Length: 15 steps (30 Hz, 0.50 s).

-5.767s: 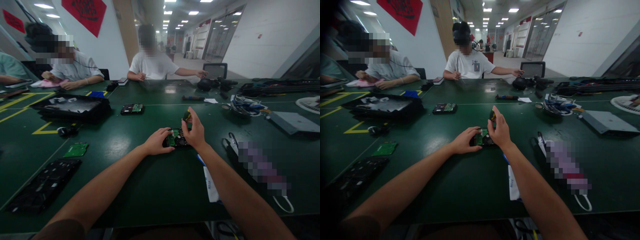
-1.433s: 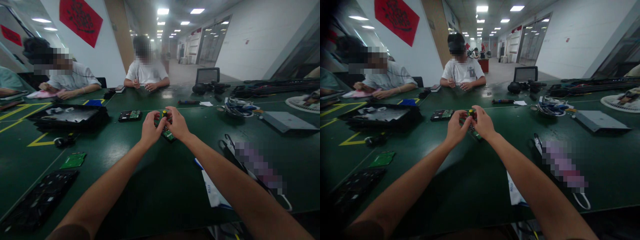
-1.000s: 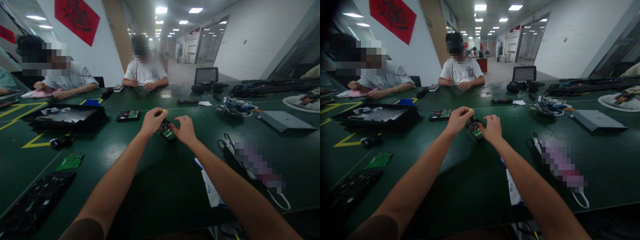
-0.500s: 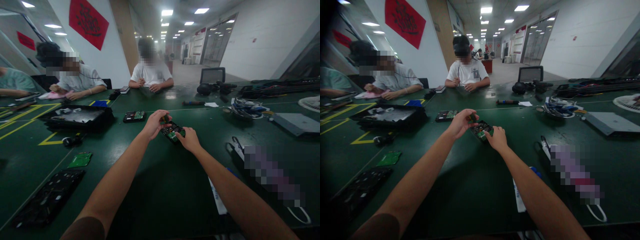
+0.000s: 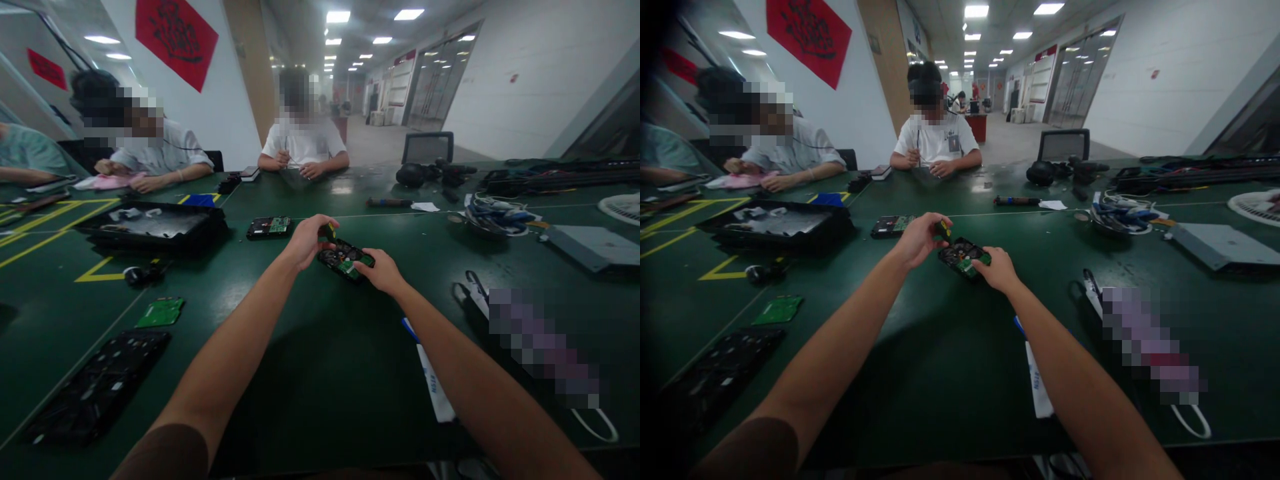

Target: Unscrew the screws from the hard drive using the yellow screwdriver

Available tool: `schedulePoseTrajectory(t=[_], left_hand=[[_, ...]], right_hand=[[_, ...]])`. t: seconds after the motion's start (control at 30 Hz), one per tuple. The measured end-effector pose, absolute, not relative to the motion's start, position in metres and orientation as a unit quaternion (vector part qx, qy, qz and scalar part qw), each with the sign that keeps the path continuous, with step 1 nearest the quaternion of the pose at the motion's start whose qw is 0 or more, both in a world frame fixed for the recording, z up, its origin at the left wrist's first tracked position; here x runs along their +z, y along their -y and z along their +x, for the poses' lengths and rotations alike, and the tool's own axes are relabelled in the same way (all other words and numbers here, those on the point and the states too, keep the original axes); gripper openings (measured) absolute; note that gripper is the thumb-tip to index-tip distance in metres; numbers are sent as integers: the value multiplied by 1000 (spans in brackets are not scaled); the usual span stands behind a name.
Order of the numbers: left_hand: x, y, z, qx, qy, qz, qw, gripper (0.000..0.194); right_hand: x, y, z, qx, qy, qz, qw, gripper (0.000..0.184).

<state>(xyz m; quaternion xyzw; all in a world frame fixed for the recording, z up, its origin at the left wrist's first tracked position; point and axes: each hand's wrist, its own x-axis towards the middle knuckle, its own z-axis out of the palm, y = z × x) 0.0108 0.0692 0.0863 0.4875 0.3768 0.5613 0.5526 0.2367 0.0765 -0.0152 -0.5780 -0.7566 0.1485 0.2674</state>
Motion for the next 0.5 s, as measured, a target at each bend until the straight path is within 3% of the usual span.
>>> schedulePoseTrajectory(t=[0.27, 0.5], left_hand=[[87, -63, 20, 545, -332, 451, 624, 20], [87, -66, 18, 550, -372, 504, 551, 23]], right_hand=[[-14, -70, 239, 146, 753, -568, 298, 52], [-12, -62, 236, 144, 752, -570, 298, 56]])
